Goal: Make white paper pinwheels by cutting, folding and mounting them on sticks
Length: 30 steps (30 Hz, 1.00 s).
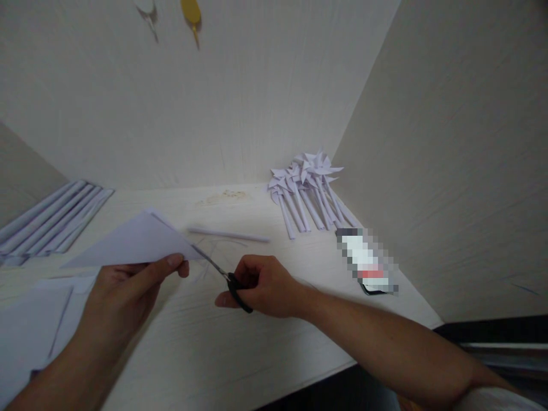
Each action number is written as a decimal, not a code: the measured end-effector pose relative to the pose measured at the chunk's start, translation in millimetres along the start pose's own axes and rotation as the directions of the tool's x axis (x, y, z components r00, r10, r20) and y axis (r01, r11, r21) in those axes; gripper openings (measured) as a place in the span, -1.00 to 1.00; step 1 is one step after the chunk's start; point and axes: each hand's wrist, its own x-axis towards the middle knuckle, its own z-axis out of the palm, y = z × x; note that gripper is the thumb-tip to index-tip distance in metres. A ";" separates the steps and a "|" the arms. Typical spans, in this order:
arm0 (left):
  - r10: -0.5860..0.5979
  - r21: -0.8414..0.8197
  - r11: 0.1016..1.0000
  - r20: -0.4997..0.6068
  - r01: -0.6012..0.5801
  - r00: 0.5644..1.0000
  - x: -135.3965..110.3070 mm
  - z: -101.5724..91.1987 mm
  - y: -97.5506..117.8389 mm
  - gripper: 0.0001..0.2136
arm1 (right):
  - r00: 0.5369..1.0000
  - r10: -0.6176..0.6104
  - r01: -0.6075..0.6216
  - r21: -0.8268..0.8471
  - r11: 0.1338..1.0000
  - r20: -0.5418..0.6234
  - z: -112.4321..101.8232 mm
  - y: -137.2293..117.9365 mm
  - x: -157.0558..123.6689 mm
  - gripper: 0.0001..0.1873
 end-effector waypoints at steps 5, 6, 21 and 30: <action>-0.005 -0.003 1.000 -0.012 0.005 1.000 -2.0 1.1 1.8 -0.84 | 1.000 0.002 -0.002 0.004 1.000 0.007 -0.2 -1.0 -0.5 -0.46; -0.009 0.010 1.000 -0.015 0.009 1.000 -2.1 1.0 2.1 -0.84 | 1.000 0.001 -0.001 0.002 1.000 0.004 -0.3 -0.7 -0.4 -0.46; 0.020 -0.032 0.999 0.052 -0.018 0.998 9.2 -16.6 -14.9 -0.87 | 0.999 0.009 -0.009 0.011 1.000 0.040 12.0 -7.3 2.1 -0.53; 0.023 -0.036 0.999 0.057 -0.021 0.998 7.7 -11.6 -3.4 -0.87 | 0.999 0.030 -0.029 -0.052 0.998 0.031 14.3 -10.5 2.1 -0.52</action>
